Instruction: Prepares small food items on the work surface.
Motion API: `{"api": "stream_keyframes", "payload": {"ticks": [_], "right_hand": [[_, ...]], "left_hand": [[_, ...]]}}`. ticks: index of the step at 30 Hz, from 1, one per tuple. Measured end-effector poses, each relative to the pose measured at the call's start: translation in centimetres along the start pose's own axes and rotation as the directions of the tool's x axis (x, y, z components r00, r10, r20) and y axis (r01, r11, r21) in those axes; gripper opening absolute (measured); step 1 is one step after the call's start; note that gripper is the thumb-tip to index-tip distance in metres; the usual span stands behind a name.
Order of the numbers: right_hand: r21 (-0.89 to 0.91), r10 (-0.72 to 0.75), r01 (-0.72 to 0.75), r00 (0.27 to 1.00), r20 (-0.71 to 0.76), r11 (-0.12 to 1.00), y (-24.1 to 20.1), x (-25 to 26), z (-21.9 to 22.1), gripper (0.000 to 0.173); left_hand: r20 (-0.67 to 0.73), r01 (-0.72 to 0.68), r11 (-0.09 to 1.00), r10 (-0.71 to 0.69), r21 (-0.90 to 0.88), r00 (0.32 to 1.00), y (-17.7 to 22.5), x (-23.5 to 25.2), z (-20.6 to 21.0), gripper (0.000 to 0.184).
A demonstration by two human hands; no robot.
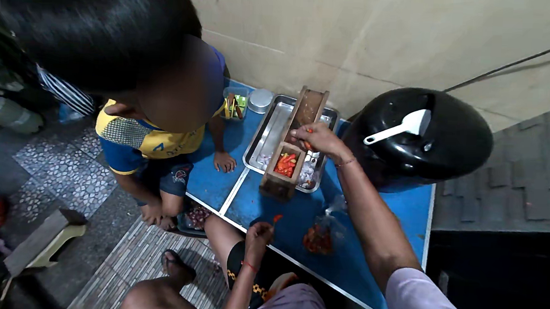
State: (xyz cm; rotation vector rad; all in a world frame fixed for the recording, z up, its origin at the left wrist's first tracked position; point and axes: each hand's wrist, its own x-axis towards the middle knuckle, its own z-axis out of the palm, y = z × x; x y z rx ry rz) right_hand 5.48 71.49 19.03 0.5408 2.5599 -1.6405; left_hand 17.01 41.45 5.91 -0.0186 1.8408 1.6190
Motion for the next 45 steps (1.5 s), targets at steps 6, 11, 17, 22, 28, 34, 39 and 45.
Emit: {"api": "stream_keyframes", "payload": {"ticks": [6,11,17,22,28,34,39,45], "right_hand": [[0.404,0.039,-0.055,0.998,0.049,0.913,-0.5,-1.4,2.4,0.038],[0.619,0.121,-0.112,0.992,0.027,0.777,-0.7,-2.1,3.4,0.041],[0.725,0.148,-0.060,0.987,-0.058,0.686,-0.3,-2.4,4.4,0.039],[0.663,0.170,0.025,0.959,-0.229,0.748,-0.2,-2.6,5.4,0.038],[0.543,0.134,0.041,0.951,-0.278,0.839,-0.3,-2.8,5.8,0.045],[0.381,0.096,0.042,0.937,-0.335,0.924,0.5,-2.3,5.9,0.046],[0.311,0.064,0.041,0.945,-0.321,0.950,0.4,-3.8,6.1,0.049],[0.364,0.012,0.090,0.963,-0.269,0.927,0.1,-6.2,5.0,0.042]], "left_hand": [[0.044,-0.039,0.999,0.040,-0.025,0.998,0.5,-0.5,0.6,0.012],[0.015,-0.059,0.998,0.060,-0.026,0.998,0.8,-0.9,0.4,0.012],[0.016,-0.061,0.997,0.062,-0.049,0.998,1.0,-1.5,0.2,0.012],[0.022,-0.059,0.995,0.061,-0.077,0.998,0.8,-1.7,0.0,0.011],[0.019,-0.075,0.991,0.078,-0.114,0.997,0.7,-1.8,-0.2,0.010],[0.031,-0.057,0.994,0.060,-0.097,0.998,1.1,-2.1,-0.3,0.011],[0.036,-0.077,0.991,0.081,-0.106,0.996,1.4,-2.4,-0.3,0.011],[-0.009,-0.160,0.971,0.161,-0.176,0.987,3.6,-3.0,0.0,0.011]]}}
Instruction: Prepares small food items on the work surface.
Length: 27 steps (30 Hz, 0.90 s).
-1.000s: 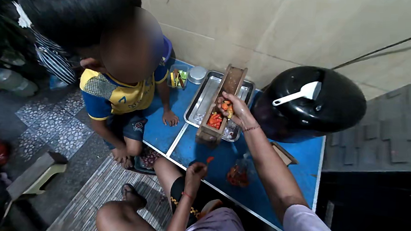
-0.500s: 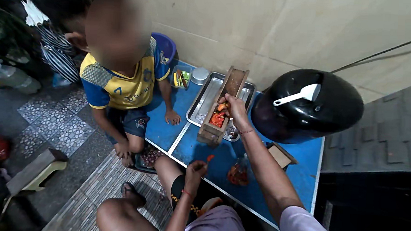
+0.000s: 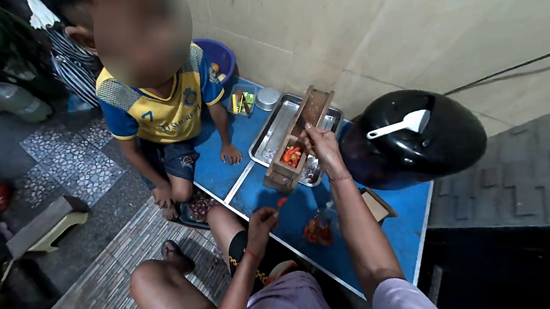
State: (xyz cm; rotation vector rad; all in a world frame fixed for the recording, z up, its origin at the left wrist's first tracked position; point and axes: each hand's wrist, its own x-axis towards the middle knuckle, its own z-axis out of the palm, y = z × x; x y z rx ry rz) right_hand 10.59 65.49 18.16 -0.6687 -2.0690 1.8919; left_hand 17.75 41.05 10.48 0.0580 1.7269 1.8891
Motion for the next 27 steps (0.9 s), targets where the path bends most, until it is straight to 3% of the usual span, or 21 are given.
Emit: {"api": "stream_keyframes", "payload": {"ticks": [3,7,10,13,15,20,23,27], "right_hand": [[-0.116,-0.089,0.111,0.980,0.181,0.987,-0.8,-3.4,-0.5,0.027],[-0.255,-0.180,0.356,0.831,0.527,0.899,0.4,-8.1,-0.7,0.024],[-0.398,-0.257,0.487,0.824,0.505,0.778,1.5,-10.4,-0.4,0.027],[-0.517,-0.446,0.624,0.781,0.436,0.587,2.9,-11.4,0.1,0.026],[-0.572,-0.472,0.644,0.764,0.440,0.508,3.5,-11.9,0.5,0.026],[-0.546,-0.360,0.588,0.804,0.473,0.597,4.1,-12.8,1.2,0.026],[-0.494,-0.300,0.522,0.835,0.461,0.695,4.4,-12.9,1.2,0.027],[-0.492,-0.269,0.463,0.869,0.414,0.738,4.8,-13.4,1.7,0.026]], "left_hand": [[-0.005,-0.031,1.000,0.031,-0.003,1.000,2.2,-0.1,0.6,0.011],[-0.003,-0.103,0.994,0.103,-0.037,0.995,3.4,0.2,1.4,0.011],[-0.022,-0.114,0.992,0.113,-0.058,0.993,3.8,0.1,1.7,0.011],[-0.061,-0.143,0.989,0.141,-0.029,0.988,3.8,0.0,1.7,0.011],[-0.118,-0.177,0.984,0.175,0.001,0.977,3.7,0.0,1.7,0.011],[-0.159,-0.245,0.967,0.253,0.072,0.954,3.2,-0.2,1.5,0.010],[-0.128,-0.260,0.960,0.272,0.106,0.954,2.9,-0.2,1.0,0.008],[-0.093,-0.288,0.936,0.311,0.205,0.946,2.3,0.2,0.4,0.009]]}}
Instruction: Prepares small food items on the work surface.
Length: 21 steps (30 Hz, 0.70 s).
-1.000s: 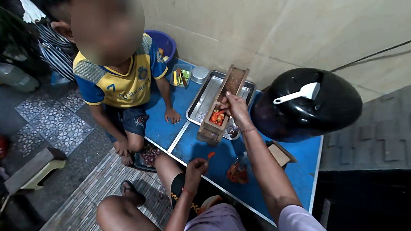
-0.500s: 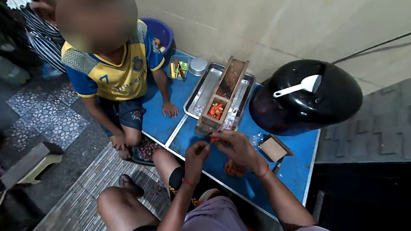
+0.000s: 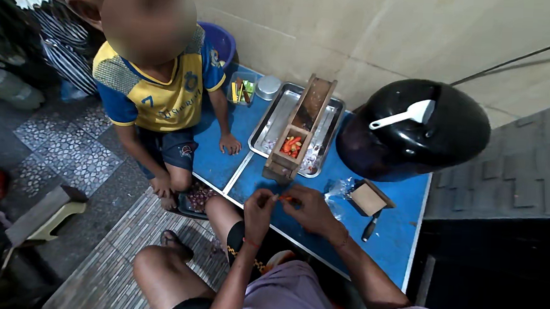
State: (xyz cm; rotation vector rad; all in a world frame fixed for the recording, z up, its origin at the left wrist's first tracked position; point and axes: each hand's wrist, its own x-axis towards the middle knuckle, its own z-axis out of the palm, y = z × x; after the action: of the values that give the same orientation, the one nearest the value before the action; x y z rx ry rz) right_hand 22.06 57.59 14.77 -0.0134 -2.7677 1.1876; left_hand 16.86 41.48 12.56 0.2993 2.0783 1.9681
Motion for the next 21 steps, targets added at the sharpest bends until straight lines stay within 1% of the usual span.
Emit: {"api": "stream_keyframes", "payload": {"ticks": [2,3,5,7,10,13,16,17,18,19,21], "right_hand": [[-0.033,-0.011,0.009,0.999,-0.043,0.999,-0.1,-0.2,0.5,0.025],[-0.055,-0.019,0.015,0.997,-0.074,0.998,-0.1,-0.3,0.8,0.025],[-0.080,-0.016,0.006,0.992,-0.124,0.997,0.0,-0.5,1.3,0.024],[-0.097,-0.009,-0.006,0.987,-0.159,0.995,0.0,-0.6,1.6,0.025],[-0.116,-0.011,-0.017,0.973,-0.231,0.993,-0.1,-0.7,2.2,0.024],[-0.118,0.087,-0.121,0.963,-0.255,0.986,-1.0,-0.4,2.2,0.024],[-0.086,0.278,-0.302,0.935,-0.218,0.949,-1.1,0.4,1.0,0.027],[-0.085,0.269,-0.297,0.932,-0.243,0.951,-0.8,0.9,0.4,0.026],[-0.100,0.219,-0.256,0.934,-0.284,0.961,-0.4,1.4,-0.2,0.024],[-0.108,0.206,-0.246,0.934,-0.292,0.963,-0.3,2.0,-1.2,0.025],[-0.122,0.241,-0.287,0.924,-0.297,0.950,-0.2,3.9,-3.1,0.027]], "left_hand": [[0.013,-0.003,0.995,0.002,0.104,1.000,0.0,-0.1,0.0,0.014],[0.020,0.015,0.990,-0.018,0.142,1.000,0.1,-0.2,0.1,0.015],[0.030,0.048,0.983,-0.054,0.178,0.998,0.3,-0.3,0.3,0.017],[0.036,0.056,0.984,-0.063,0.168,0.997,0.2,-0.2,0.5,0.018],[0.030,0.031,0.988,-0.036,0.150,0.999,0.1,0.0,0.8,0.016],[0.034,0.016,0.990,-0.021,0.137,0.999,0.0,0.3,1.0,0.014],[0.068,0.063,0.992,-0.071,0.107,0.995,1.1,-0.4,1.3,0.012],[0.060,0.067,0.993,-0.073,0.095,0.996,1.4,-0.4,1.2,0.011],[0.047,0.069,0.994,-0.073,0.083,0.996,1.4,-0.3,1.1,0.011],[0.037,0.071,0.995,-0.074,0.070,0.997,1.1,-0.3,0.8,0.012],[0.031,0.074,0.994,-0.077,0.082,0.997,0.3,-0.2,0.0,0.014]]}}
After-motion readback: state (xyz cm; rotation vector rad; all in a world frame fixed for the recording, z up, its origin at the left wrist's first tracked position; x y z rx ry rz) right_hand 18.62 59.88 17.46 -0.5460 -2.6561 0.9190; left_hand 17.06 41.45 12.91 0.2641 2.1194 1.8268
